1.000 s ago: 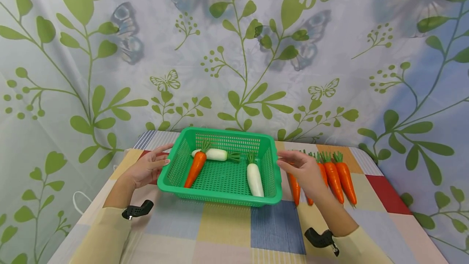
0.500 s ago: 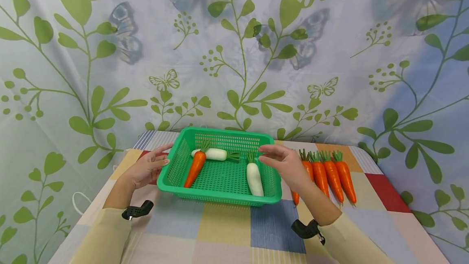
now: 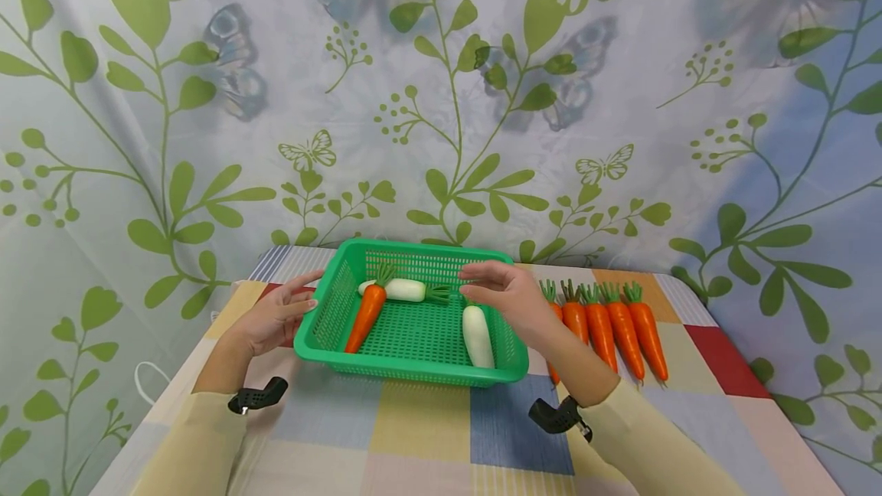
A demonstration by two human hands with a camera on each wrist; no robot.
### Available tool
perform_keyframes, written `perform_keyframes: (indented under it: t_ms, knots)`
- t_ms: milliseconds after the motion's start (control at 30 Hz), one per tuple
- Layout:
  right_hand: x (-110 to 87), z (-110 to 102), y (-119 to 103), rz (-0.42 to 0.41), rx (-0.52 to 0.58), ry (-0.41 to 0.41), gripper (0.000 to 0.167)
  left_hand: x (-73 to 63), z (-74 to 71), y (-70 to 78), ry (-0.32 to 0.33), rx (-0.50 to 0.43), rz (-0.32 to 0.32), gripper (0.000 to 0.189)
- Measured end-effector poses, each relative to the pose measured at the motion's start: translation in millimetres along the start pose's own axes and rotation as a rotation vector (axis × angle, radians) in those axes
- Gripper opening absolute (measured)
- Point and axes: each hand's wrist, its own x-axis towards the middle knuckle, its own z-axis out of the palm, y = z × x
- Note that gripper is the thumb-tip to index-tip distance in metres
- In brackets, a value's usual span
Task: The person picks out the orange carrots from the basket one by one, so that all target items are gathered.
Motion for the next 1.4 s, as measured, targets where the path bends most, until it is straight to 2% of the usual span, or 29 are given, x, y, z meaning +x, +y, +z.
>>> perform_keyframes:
  t_ms: [200,433,733,933,1133,1400]
  knots:
    - [8.4,12.1,-9.6,0.014,0.046,-0.039,0.047,0.5,1.4,0.3,-0.001,-0.005,0.000,0.074]
    - [20.3,25.4,-18.0,0.026,0.056,-0.041,0.038,1.6,0.0,-0.9,-0.014,-0.015,0.015,0.073]
    - [40.7,41.9,-18.6,0.055,0.122,-0.059,0.039,2.4,-0.8,-0.8,-0.017,-0.029,-0.001,0.072]
    - [60.2,53.2,-18.1,0.079,0.043,-0.102,0.039,3.7,-2.4,-0.6,-0.011,-0.016,0.001,0.072]
    - [78.8,60.2,-15.4,0.172,-0.038,-0.179,0.044,3.5,-3.1,-1.2,-0.023,-0.023,0.001,0.073]
    - [92.4,65.1,-15.7,0.238,-0.075,-0.279,0.042,4.0,-4.2,0.4,-0.022,-0.026,0.004,0.072]
